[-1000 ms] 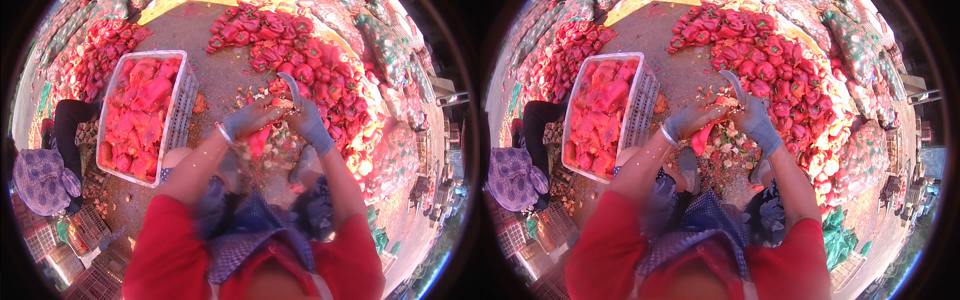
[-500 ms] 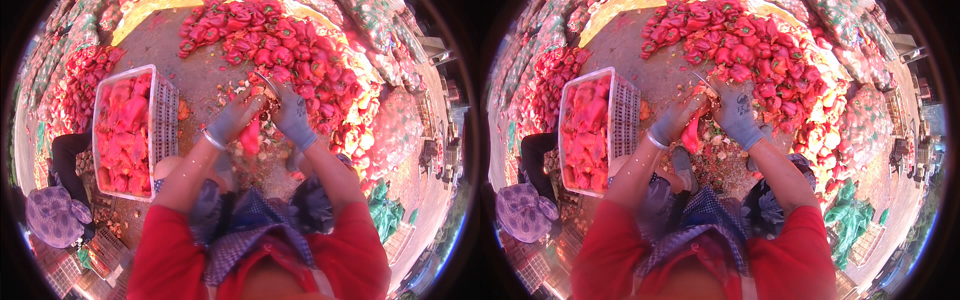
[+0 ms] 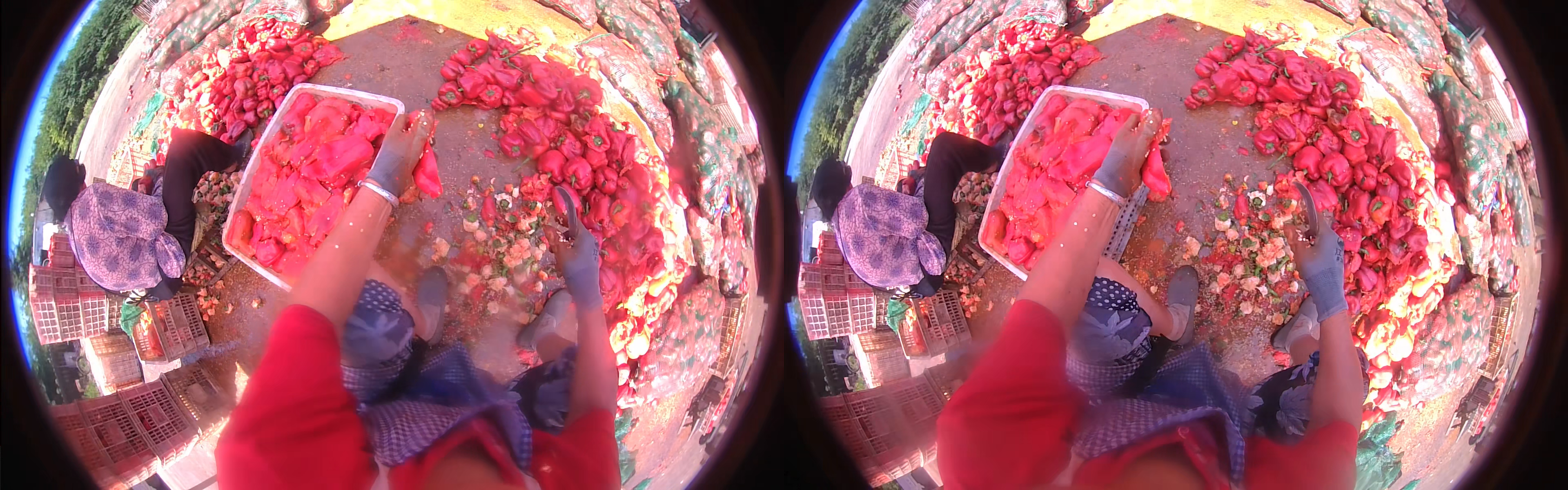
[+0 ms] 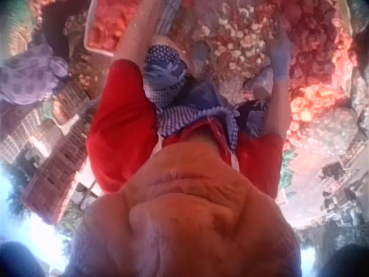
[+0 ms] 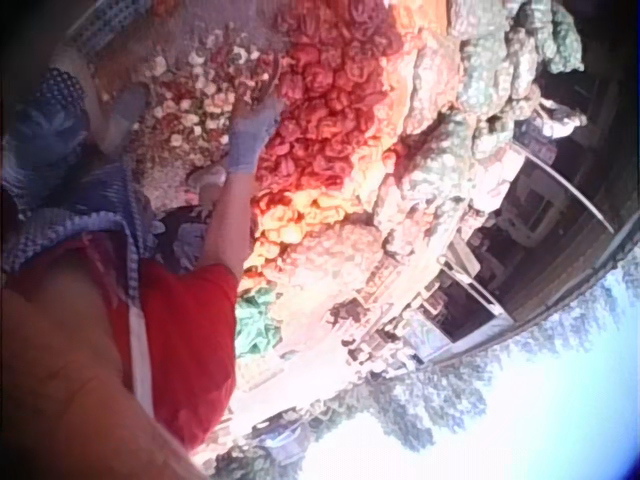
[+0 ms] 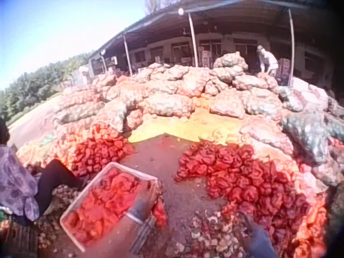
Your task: The person uses a curved knife to core and slice red peppers by hand, placing the processed fruit into a white plastic crate.
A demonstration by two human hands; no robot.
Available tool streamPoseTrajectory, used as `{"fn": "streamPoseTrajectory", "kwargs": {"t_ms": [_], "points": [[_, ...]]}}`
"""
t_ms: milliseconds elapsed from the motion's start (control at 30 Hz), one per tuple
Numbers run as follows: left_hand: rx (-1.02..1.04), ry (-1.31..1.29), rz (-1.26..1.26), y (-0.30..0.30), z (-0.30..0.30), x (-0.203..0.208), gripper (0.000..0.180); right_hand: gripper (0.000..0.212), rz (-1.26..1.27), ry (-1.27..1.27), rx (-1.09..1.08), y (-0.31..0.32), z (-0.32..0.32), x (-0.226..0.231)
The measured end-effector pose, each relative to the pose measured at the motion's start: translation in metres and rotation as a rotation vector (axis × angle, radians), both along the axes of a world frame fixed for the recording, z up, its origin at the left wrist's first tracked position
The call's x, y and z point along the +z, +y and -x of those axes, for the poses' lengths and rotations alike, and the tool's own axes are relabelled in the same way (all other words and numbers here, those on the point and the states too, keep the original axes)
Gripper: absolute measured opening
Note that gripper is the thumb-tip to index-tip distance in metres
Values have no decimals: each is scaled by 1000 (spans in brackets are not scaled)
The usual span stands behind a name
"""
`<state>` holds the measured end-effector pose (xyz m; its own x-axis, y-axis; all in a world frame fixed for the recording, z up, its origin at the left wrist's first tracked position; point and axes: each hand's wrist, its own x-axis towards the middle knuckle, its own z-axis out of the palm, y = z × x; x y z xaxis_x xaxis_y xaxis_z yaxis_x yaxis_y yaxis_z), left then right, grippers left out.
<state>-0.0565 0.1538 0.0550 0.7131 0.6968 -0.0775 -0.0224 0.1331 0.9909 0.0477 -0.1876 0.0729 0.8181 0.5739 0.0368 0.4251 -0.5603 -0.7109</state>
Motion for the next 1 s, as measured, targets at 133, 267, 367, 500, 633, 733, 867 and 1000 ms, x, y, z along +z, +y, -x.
{"fn": "streamPoseTrajectory", "kwargs": {"t_ms": [133, 267, 367, 500, 633, 733, 867, 1000], "points": [[317, 115, -453, 85, -4, 28, 46, 40, 10, 89, -23, -5, 6, 4], [382, 496, -746, 179, 4, -31, 54, 39, 7, 197, -69, -1, 13, 13], [98, 882, -1022, 174, 5, -66, 60, 44, 28, 252, -110, -9, 13, 11], [-152, 1017, -1015, 162, 3, -75, 65, 53, 60, 185, -51, -10, 10, 6], [-87, 1041, -1026, 160, 4, -85, 65, 43, -47, 282, -96, -1, 11, 12], [-205, 1109, -980, 163, 4, -79, 66, 54, -22, 247, -84, -3, 11, 11], [-230, 1063, -991, 183, 11, -92, 59, 56, -37, 281, -140, -2, 11, 13], [-297, 1187, -1045, 202, 8, -101, 59, 57, 27, 306, -102, -1, 9, 24]]}}
